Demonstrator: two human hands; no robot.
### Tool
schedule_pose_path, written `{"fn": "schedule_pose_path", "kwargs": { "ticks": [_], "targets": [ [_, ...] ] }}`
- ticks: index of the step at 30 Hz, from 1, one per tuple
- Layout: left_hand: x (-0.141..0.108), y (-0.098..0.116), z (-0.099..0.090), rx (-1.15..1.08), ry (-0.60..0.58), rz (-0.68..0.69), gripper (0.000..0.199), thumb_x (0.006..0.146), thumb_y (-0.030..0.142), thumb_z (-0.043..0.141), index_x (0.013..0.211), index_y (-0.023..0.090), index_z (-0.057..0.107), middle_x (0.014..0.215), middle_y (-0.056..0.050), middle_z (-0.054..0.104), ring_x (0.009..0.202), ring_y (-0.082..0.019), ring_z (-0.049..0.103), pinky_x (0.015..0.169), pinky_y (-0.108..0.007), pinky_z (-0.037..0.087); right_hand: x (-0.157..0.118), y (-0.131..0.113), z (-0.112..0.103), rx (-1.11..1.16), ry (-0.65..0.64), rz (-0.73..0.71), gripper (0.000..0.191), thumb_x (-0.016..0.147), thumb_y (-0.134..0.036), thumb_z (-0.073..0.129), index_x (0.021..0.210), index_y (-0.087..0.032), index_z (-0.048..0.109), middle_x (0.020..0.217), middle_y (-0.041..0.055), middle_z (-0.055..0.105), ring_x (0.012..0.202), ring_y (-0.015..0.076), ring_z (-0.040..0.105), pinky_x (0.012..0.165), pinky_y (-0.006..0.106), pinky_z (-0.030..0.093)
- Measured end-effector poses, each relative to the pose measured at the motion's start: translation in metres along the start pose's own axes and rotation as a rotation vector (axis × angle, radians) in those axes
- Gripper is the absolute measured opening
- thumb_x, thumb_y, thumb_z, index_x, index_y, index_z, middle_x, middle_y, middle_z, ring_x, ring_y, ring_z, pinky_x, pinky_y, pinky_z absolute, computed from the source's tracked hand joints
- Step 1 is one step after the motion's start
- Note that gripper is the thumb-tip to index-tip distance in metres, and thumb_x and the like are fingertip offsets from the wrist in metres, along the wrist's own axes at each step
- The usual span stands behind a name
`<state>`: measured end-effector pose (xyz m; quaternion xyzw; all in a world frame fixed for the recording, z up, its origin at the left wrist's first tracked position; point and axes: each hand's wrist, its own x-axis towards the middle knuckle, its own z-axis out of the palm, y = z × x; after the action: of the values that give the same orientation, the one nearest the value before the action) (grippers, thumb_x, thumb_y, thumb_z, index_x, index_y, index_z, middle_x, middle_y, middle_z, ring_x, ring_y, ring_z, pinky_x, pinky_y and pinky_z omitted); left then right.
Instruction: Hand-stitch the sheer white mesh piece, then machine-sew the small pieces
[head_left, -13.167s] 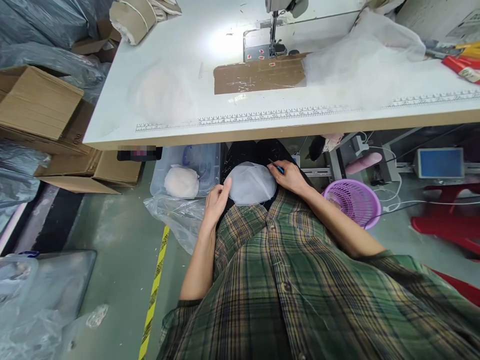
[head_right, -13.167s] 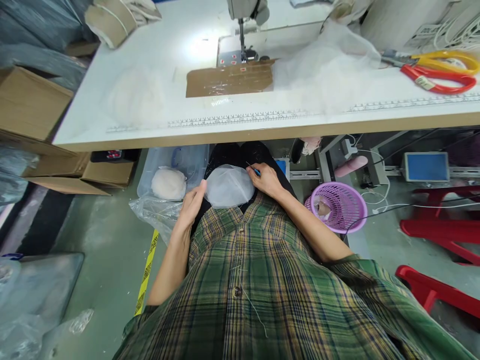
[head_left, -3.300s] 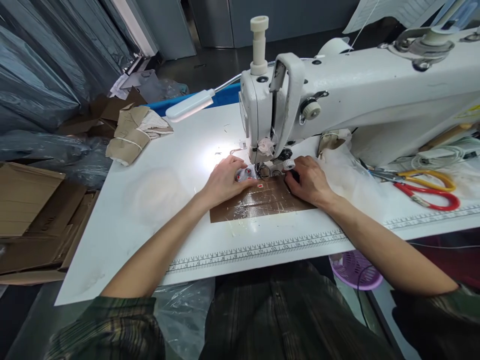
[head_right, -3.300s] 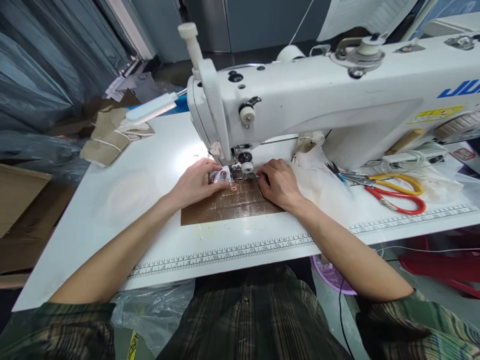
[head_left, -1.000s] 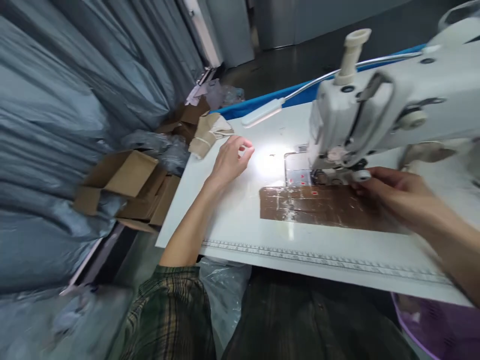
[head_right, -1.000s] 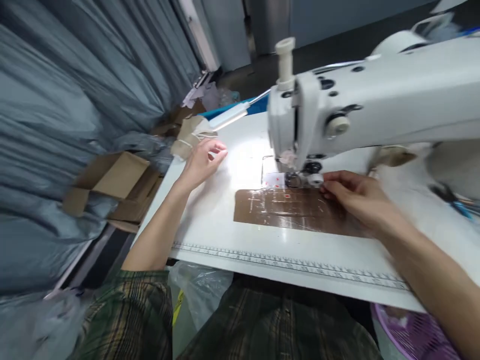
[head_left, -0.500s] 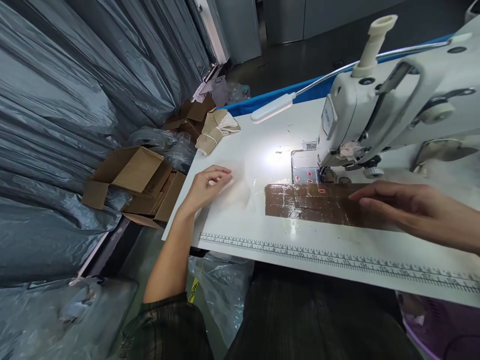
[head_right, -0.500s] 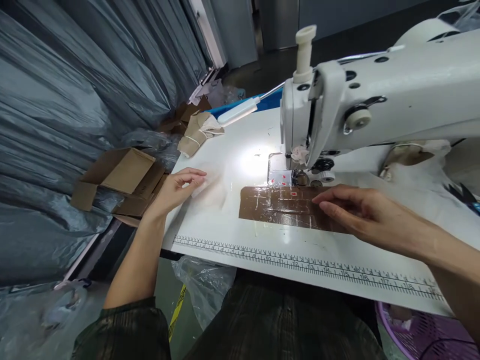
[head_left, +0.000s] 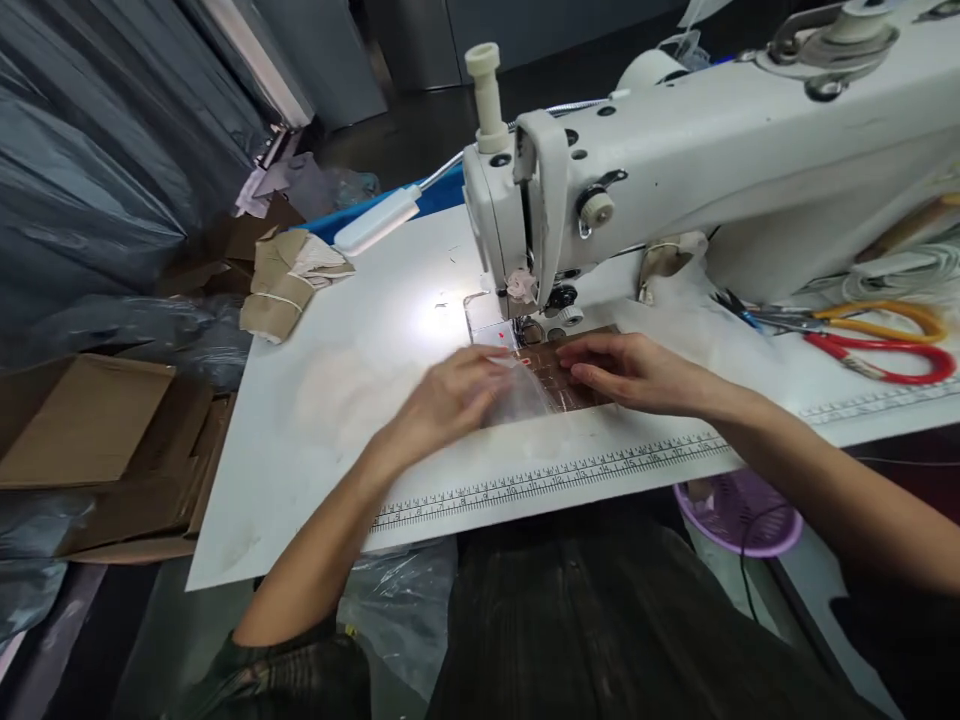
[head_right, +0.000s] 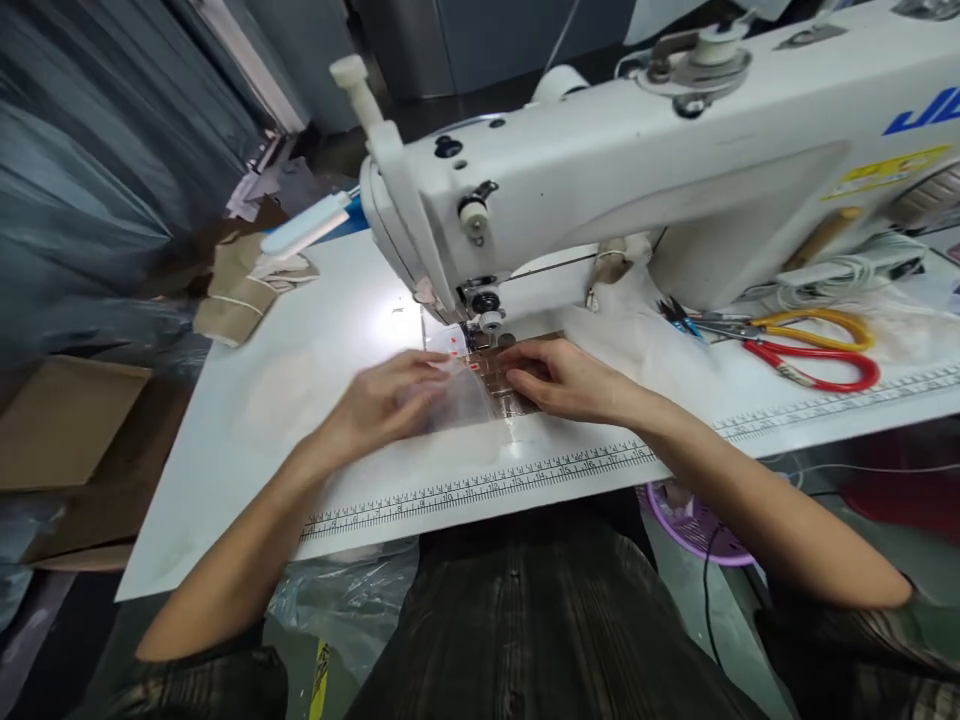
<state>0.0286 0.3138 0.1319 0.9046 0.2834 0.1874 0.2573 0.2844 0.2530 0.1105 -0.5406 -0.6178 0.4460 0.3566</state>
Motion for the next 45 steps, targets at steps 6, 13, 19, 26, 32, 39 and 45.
{"fn": "schedule_pose_path", "kwargs": {
  "ticks": [6, 13, 19, 26, 32, 39, 45],
  "targets": [
    [0.025, -0.032, 0.006, 0.157, 0.096, -0.182, 0.053, 0.084, 0.047, 0.070, 0.128, 0.020, 0.059, 0.112, -0.011, 0.062, 0.093, -0.023, 0.063, 0.077, -0.039, 0.054, 0.009, -0.009, 0.006, -0.200, -0.049, -0.058, 0.030, 0.089, -0.027, 0.055, 0.111, -0.015, 0.071, 0.089, 0.0070, 0.074, 0.074, 0.0183, 0.067, 0.063, 0.028, 0.052],
    [0.020, -0.036, 0.008, 0.060, 0.055, 0.063, 0.013, 0.091, 0.028, 0.061, 0.084, 0.020, 0.069, 0.106, -0.007, 0.067, 0.089, -0.018, 0.062, 0.081, -0.036, 0.050, 0.023, -0.014, 0.019, -0.406, -0.057, -0.141, 0.030, 0.089, -0.024, 0.053, 0.111, -0.015, 0.071, 0.092, 0.0082, 0.075, 0.075, 0.0190, 0.067, 0.067, 0.029, 0.051],
    [-0.009, -0.012, -0.046, -0.125, -0.049, -0.072, 0.014, 0.094, 0.027, 0.054, 0.090, 0.019, 0.065, 0.074, 0.000, 0.068, 0.059, -0.010, 0.059, 0.054, -0.022, 0.044, 0.036, -0.012, 0.034, -0.552, 0.022, -0.130, 0.028, 0.094, -0.029, 0.047, 0.094, -0.019, 0.073, 0.088, 0.0097, 0.073, 0.079, 0.0243, 0.066, 0.070, 0.035, 0.048],
    [-0.049, -0.054, -0.095, 0.420, 0.192, -0.235, 0.014, 0.089, 0.031, 0.058, 0.091, 0.022, 0.070, 0.087, -0.005, 0.072, 0.072, -0.020, 0.064, 0.070, -0.036, 0.054, 0.034, -0.005, 0.055, -0.702, 0.137, -0.106, 0.020, 0.086, -0.036, 0.061, 0.094, -0.018, 0.066, 0.099, 0.0148, 0.065, 0.073, 0.0237, 0.058, 0.059, 0.036, 0.040],
    [-0.007, -0.041, -0.057, 0.244, 0.113, -0.108, 0.035, 0.090, 0.038, 0.060, 0.121, 0.021, 0.063, 0.130, -0.011, 0.062, 0.117, -0.027, 0.060, 0.101, -0.047, 0.049, 0.034, -0.006, 0.059, -0.536, 0.161, -0.129, 0.010, 0.088, -0.028, 0.053, 0.085, -0.020, 0.058, 0.089, 0.0098, 0.064, 0.069, 0.0200, 0.054, 0.061, 0.035, 0.040],
    [0.028, -0.047, -0.023, -0.457, -0.060, -0.221, 0.046, 0.078, 0.041, 0.075, 0.116, 0.017, 0.065, 0.097, -0.008, 0.072, 0.094, -0.022, 0.069, 0.085, -0.038, 0.056, 0.034, -0.015, 0.076, -0.197, 0.201, -0.291, 0.009, 0.087, -0.025, 0.050, 0.094, -0.021, 0.054, 0.088, 0.0052, 0.067, 0.075, 0.0179, 0.061, 0.070, 0.033, 0.047],
    [0.015, -0.061, -0.039, -0.697, 0.333, -0.393, 0.042, 0.071, 0.035, 0.082, 0.103, 0.013, 0.066, 0.081, -0.003, 0.070, 0.069, -0.015, 0.068, 0.071, -0.030, 0.057, 0.075, -0.029, 0.112, 0.084, 0.244, -0.062, 0.041, 0.083, -0.047, 0.061, 0.111, -0.019, 0.055, 0.089, 0.0071, 0.069, 0.075, 0.0220, 0.065, 0.069, 0.037, 0.051]
  ]
}}
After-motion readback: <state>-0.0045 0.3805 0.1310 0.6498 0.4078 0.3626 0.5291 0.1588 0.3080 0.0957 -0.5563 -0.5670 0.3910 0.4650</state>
